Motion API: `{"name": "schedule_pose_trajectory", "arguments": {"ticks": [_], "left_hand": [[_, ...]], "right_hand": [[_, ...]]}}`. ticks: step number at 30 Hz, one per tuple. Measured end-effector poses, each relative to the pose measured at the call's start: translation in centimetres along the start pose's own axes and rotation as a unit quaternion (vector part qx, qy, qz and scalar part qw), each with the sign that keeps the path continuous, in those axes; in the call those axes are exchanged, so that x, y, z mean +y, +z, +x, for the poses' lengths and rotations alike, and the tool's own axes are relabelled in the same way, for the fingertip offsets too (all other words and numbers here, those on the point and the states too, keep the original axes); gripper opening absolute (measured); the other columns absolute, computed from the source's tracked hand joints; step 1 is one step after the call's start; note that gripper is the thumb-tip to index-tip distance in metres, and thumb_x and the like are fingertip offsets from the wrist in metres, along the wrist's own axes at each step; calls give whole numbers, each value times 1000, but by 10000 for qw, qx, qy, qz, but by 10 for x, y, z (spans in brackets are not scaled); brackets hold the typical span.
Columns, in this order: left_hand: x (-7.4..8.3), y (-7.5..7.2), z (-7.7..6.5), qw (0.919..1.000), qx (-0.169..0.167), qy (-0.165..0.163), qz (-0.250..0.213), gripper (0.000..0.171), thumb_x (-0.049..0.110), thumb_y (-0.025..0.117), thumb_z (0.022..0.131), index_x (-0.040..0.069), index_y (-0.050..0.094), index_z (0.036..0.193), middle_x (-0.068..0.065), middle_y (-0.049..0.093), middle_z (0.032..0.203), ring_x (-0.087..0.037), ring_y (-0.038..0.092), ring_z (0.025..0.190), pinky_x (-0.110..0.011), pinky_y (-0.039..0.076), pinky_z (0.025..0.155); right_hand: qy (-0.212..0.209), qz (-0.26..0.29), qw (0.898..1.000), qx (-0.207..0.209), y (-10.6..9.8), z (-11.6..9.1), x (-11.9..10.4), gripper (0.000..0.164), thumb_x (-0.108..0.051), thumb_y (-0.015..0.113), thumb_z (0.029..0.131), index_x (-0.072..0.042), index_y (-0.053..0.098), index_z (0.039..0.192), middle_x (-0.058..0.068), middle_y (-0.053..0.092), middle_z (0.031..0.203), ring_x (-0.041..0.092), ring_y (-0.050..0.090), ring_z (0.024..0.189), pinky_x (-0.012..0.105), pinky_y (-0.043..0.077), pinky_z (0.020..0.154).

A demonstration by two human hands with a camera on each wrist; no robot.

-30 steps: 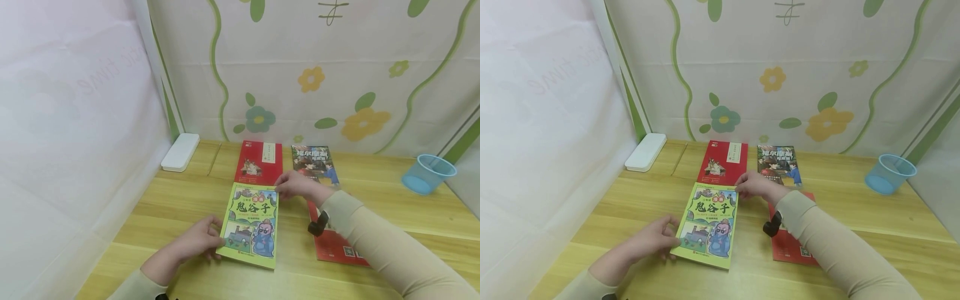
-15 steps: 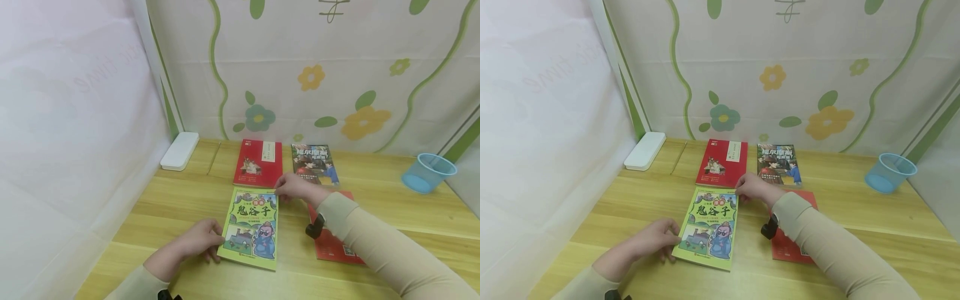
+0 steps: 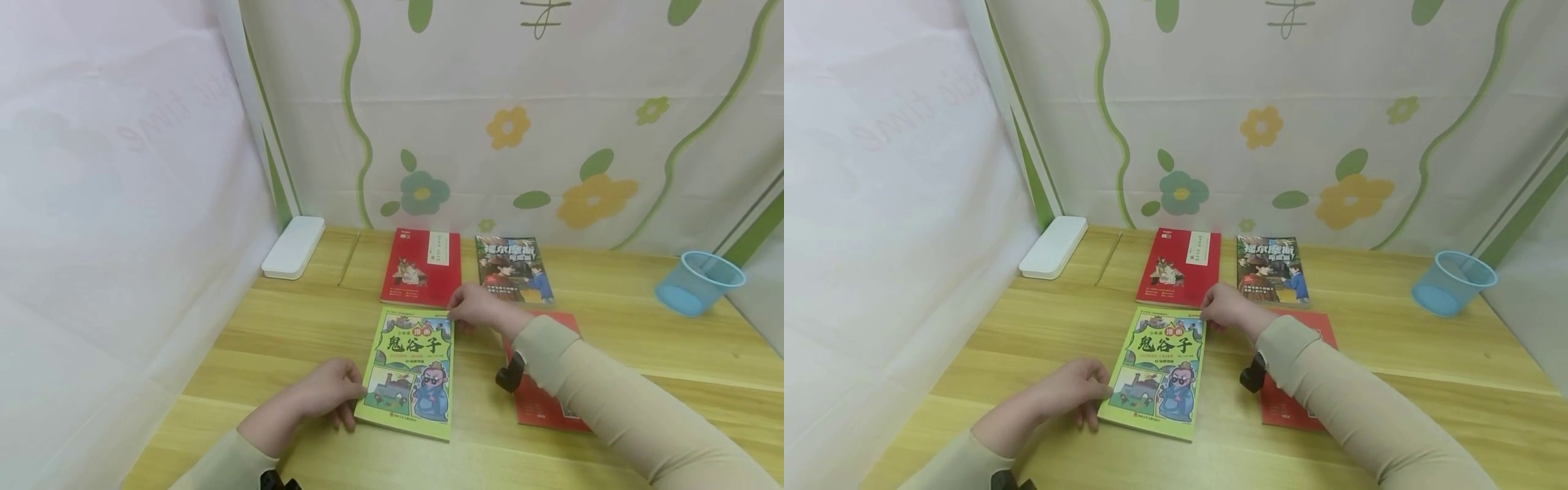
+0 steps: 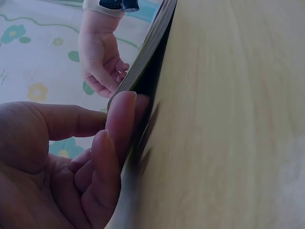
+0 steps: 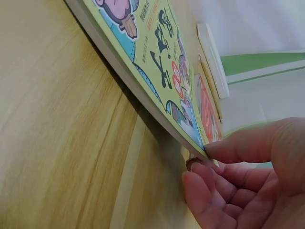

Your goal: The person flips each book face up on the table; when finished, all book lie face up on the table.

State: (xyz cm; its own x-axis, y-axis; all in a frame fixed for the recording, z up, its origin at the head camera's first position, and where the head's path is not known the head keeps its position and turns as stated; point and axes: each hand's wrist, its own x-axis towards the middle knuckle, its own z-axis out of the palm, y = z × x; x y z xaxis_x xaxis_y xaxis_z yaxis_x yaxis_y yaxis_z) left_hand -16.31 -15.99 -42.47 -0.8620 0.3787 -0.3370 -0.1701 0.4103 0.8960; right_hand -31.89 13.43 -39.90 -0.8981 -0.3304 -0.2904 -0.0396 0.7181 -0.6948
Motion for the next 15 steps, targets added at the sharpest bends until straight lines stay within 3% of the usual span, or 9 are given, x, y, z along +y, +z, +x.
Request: {"name": "schedule_pose_trajectory", "arguments": {"ticks": [15], "left_hand": [[3, -1, 0, 9993, -133, -20, 342, 12, 9, 60, 94, 1, 56, 86, -13, 65, 63, -16, 59, 43, -21, 42, 36]], "right_hand": [[-25, -160, 9998, 121, 0, 1, 4, 7, -6, 74, 86, -3, 67, 86, 10, 64, 81, 24, 63, 64, 31, 55, 56]]}}
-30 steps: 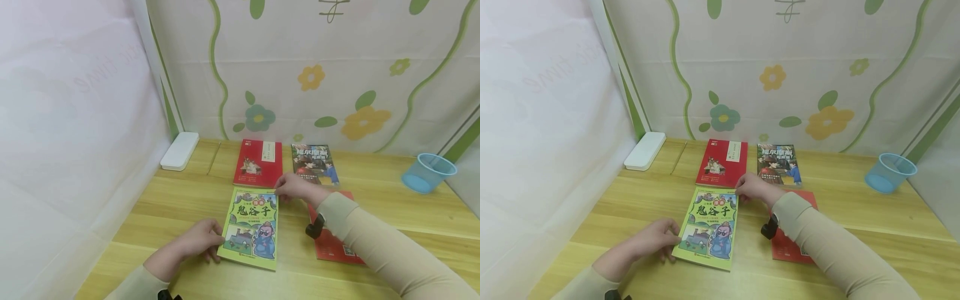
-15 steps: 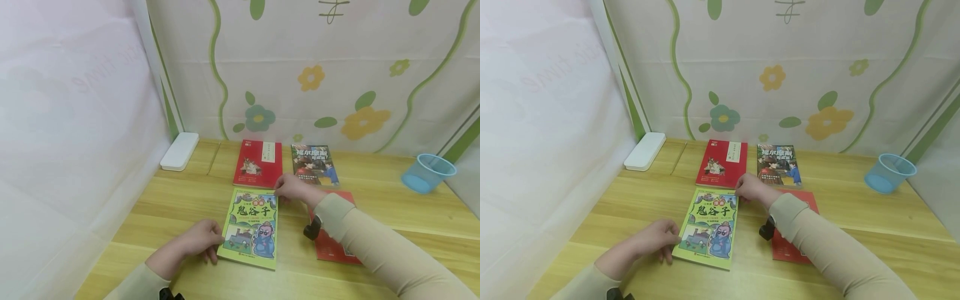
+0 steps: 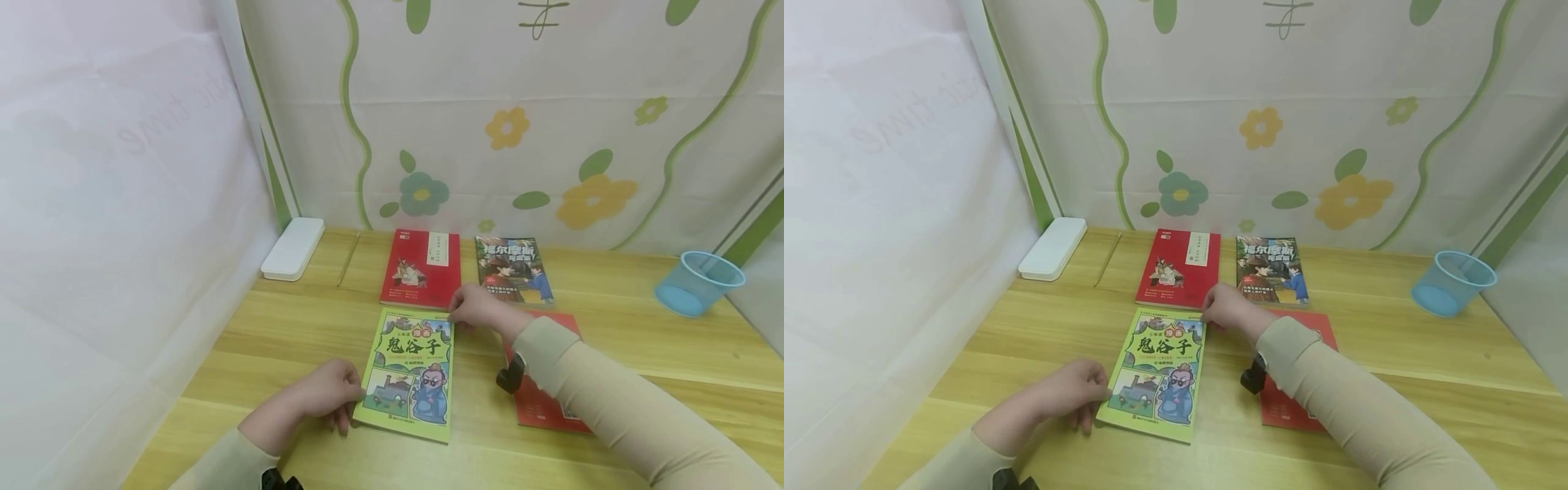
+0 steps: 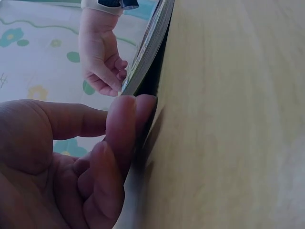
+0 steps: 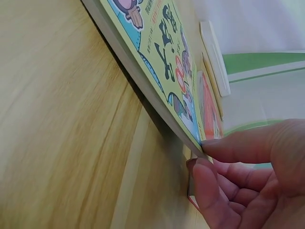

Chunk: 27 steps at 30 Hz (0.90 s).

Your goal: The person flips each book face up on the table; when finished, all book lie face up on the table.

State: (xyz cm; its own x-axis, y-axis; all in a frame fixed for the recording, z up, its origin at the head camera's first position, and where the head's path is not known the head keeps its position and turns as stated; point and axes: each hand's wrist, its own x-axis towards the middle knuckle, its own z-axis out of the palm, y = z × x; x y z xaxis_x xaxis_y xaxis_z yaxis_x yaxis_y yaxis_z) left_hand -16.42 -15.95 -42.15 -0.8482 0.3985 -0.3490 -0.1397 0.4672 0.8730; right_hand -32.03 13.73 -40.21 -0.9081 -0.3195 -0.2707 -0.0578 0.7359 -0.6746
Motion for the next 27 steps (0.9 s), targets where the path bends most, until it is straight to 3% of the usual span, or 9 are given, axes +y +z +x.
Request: {"name": "schedule_pose_trajectory", "arguments": {"ticks": [16, 21, 27], "left_hand": [[6, 3, -2, 9984, -5, -35, 557, 19, 7, 60, 93, 1, 57, 76, -11, 62, 54, -16, 57, 39, -23, 45, 36], [16, 1, -1, 9986, -14, 65, 526, 17, 9, 60, 94, 0, 58, 80, -12, 62, 56, -17, 57, 41, -23, 44, 37], [46, 8, 7, 9957, -48, 528, 762, 20, 13, 61, 95, -1, 61, 82, -9, 63, 62, -20, 61, 51, -31, 51, 46]], "right_hand": [[-41, 107, 9999, 49, -8, -9, 7, 10, -6, 75, 85, -2, 66, 89, 11, 65, 81, 25, 63, 64, 34, 57, 56], [-90, 197, 9997, 56, -34, -19, 10, 12, -9, 72, 87, 0, 68, 94, 13, 67, 83, 27, 64, 68, 37, 57, 58], [-172, 163, 9989, 395, -76, -32, 31, 17, -11, 73, 85, 1, 67, 95, 12, 66, 86, 29, 64, 72, 41, 58, 64]]}}
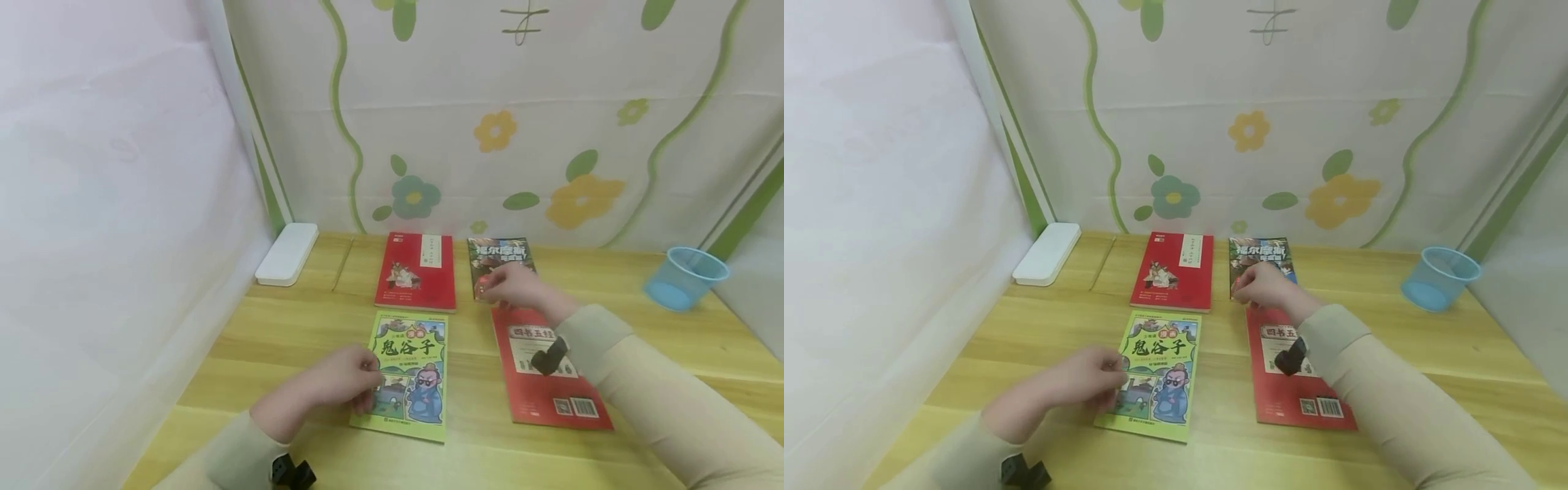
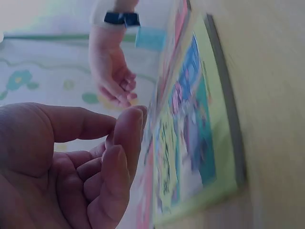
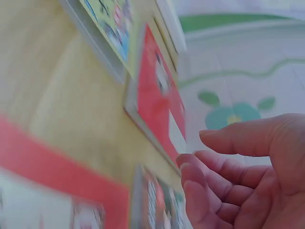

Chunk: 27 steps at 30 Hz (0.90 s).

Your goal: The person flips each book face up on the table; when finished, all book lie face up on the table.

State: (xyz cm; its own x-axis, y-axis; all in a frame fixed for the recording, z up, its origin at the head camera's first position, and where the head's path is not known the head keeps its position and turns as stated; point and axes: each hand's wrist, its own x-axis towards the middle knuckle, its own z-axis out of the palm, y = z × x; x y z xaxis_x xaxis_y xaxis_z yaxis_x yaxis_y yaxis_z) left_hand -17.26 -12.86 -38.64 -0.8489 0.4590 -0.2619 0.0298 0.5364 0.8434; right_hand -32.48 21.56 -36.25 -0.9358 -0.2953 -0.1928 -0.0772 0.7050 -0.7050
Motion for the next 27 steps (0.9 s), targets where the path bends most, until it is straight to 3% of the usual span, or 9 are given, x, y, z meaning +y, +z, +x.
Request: {"name": "schedule_pose_trajectory", "arguments": {"ticks": [4, 7, 12, 16, 21, 24, 27], "left_hand": [[23, 14, 12, 9994, -248, 220, 84, 19, 17, 62, 97, 3, 65, 84, -7, 67, 69, -23, 65, 61, -40, 58, 56], [35, 27, 22, 9983, -354, 455, -127, 17, 17, 62, 97, 3, 69, 91, -7, 69, 79, -24, 67, 72, -40, 59, 64], [45, 46, 34, 9887, -730, 494, -1215, 27, 14, 62, 96, -3, 66, 116, -11, 69, 106, -27, 68, 95, -41, 59, 82], [46, 57, 40, 9688, -1251, 284, -2120, 35, 15, 58, 98, -8, 60, 125, -17, 68, 116, -34, 66, 105, -43, 56, 88], [49, 74, 47, 9360, -1846, 7, -2998, 43, 18, 54, 98, -13, 54, 128, -24, 65, 120, -40, 63, 111, -47, 55, 90], [52, 88, 51, 9214, -1879, -150, -3399, 44, 17, 55, 98, -15, 52, 128, -27, 63, 122, -42, 61, 113, -50, 55, 90], [57, 101, 53, 9137, -1731, -334, -3662, 41, 15, 55, 96, -15, 55, 125, -29, 62, 121, -43, 60, 115, -52, 54, 91]], "right_hand": [[140, -109, 9997, 155, -22, -11, 24, 18, -12, 71, 87, 1, 64, 96, 12, 64, 86, 28, 63, 75, 41, 58, 66], [296, -233, 9992, 162, -36, -20, 43, 17, -11, 70, 86, 2, 63, 94, 11, 64, 83, 27, 62, 74, 39, 56, 64], [539, -433, 9974, 226, -52, -38, 73, 23, -16, 71, 87, 3, 64, 95, 11, 65, 86, 26, 62, 77, 39, 56, 65], [662, -383, 9964, 373, -59, -47, 91, 28, -18, 70, 89, 6, 62, 101, 13, 65, 91, 28, 62, 81, 42, 58, 69], [658, -512, 9957, 410, -63, -53, 104, 38, -17, 70, 88, 12, 58, 108, 21, 63, 99, 30, 62, 86, 43, 58, 72], [676, -757, 9945, 252, -61, -55, 107, 51, -22, 75, 85, 14, 55, 115, 26, 62, 107, 35, 62, 92, 46, 56, 76], [729, -987, 9924, 15, -57, -56, 109, 67, -30, 81, 80, 14, 52, 121, 30, 59, 115, 41, 59, 101, 53, 52, 84]]}}
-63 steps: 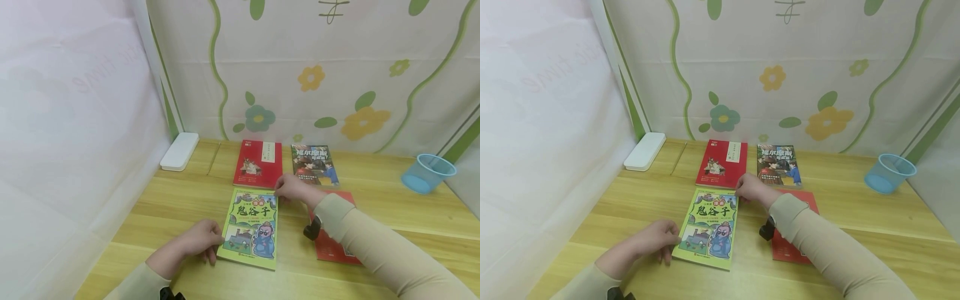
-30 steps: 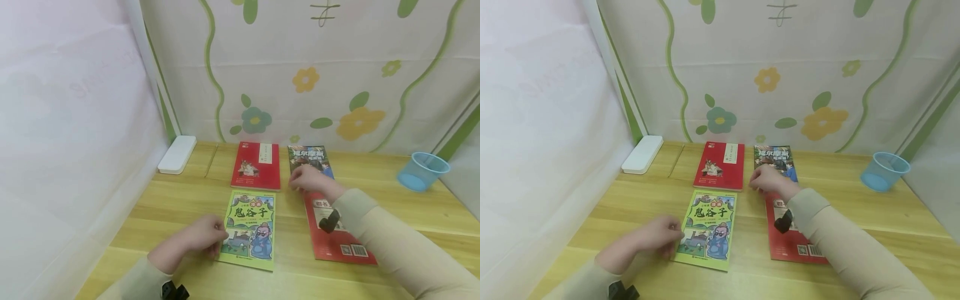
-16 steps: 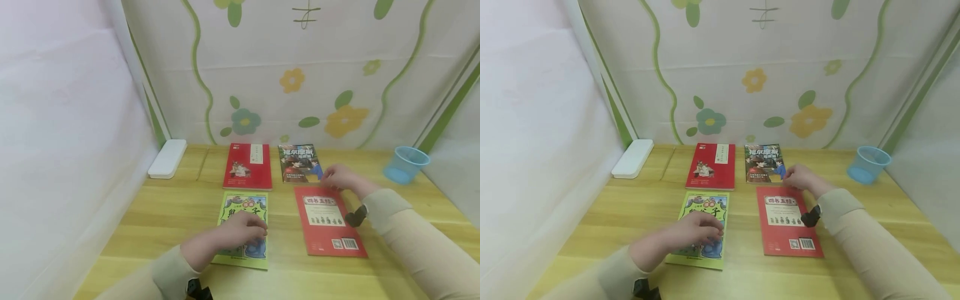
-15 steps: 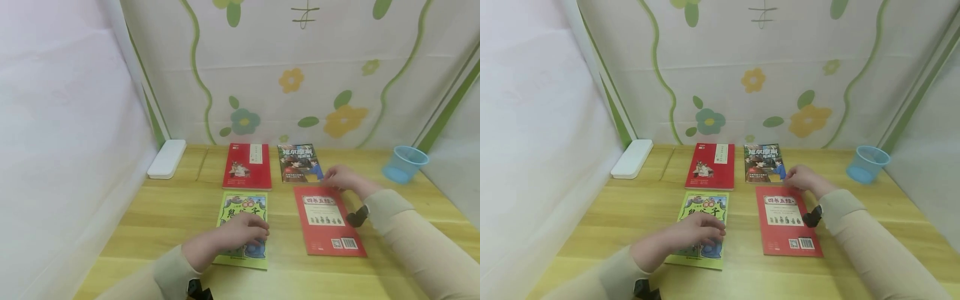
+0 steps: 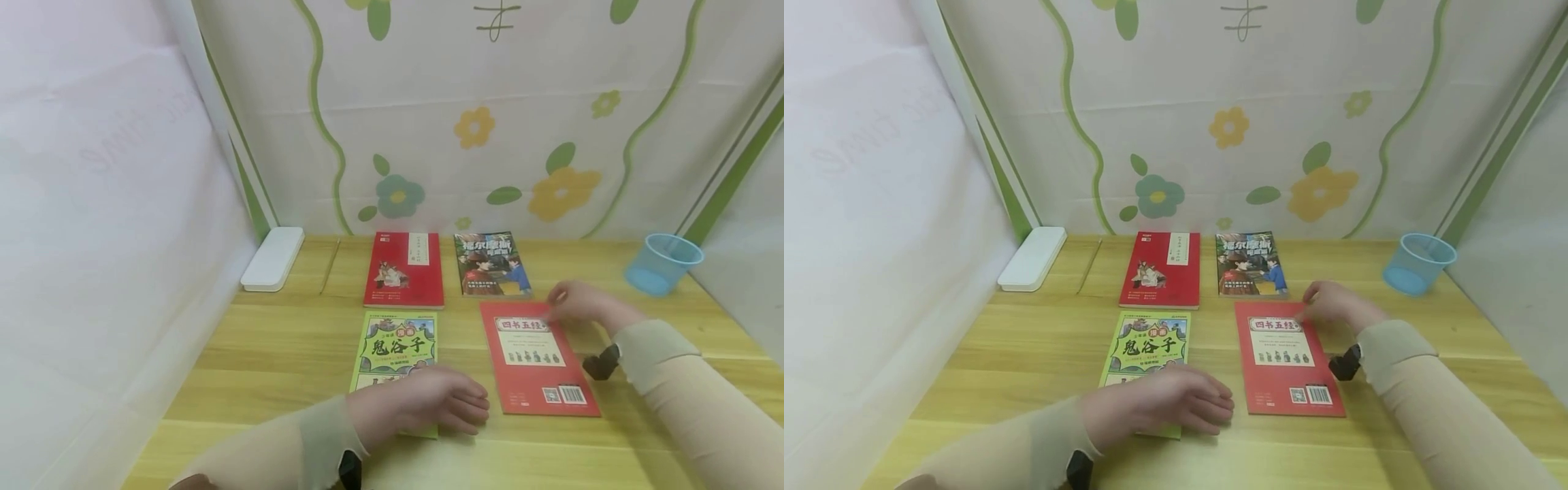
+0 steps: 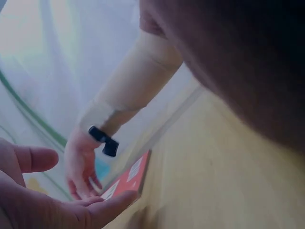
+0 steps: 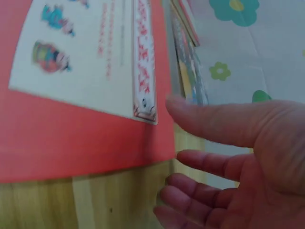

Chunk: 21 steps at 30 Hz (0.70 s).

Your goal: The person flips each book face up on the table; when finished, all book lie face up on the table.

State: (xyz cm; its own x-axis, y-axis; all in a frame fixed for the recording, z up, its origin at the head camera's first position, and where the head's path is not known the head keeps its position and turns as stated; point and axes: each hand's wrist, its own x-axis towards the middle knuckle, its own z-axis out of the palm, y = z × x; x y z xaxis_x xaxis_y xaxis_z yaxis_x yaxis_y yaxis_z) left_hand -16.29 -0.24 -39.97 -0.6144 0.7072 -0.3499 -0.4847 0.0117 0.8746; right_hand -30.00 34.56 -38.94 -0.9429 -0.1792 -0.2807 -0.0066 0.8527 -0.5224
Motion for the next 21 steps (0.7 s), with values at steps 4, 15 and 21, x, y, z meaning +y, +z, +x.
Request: {"name": "schedule_pose_trajectory", "arguments": {"ticks": [4, 15, 21], "left_hand": [[-5, 12, 9, 9990, 404, -50, -189, 37, 13, 56, 93, -13, 58, 120, -29, 61, 119, -44, 58, 115, -56, 51, 93], [-3, 27, 23, 9968, 749, 9, -291, 40, 12, 58, 88, -16, 56, 118, -30, 60, 118, -48, 56, 115, -63, 46, 95], [0, 31, 28, 9953, 890, -84, -380, 48, 11, 57, 88, -18, 50, 126, -36, 58, 119, -52, 55, 114, -67, 46, 91]], "right_hand": [[-39, -195, 9997, -123, 6, -1, 1, 79, -38, 84, 75, 12, 49, 125, 31, 58, 116, 44, 57, 105, 59, 48, 88], [-164, -343, 9993, -27, 10, 7, 0, 72, -30, 88, 72, 11, 50, 117, 20, 62, 102, 37, 60, 96, 57, 50, 86], [10, -511, 9986, -166, 9, 11, -3, 73, -30, 89, 70, 10, 49, 116, 19, 62, 102, 37, 59, 96, 57, 50, 86]]}}
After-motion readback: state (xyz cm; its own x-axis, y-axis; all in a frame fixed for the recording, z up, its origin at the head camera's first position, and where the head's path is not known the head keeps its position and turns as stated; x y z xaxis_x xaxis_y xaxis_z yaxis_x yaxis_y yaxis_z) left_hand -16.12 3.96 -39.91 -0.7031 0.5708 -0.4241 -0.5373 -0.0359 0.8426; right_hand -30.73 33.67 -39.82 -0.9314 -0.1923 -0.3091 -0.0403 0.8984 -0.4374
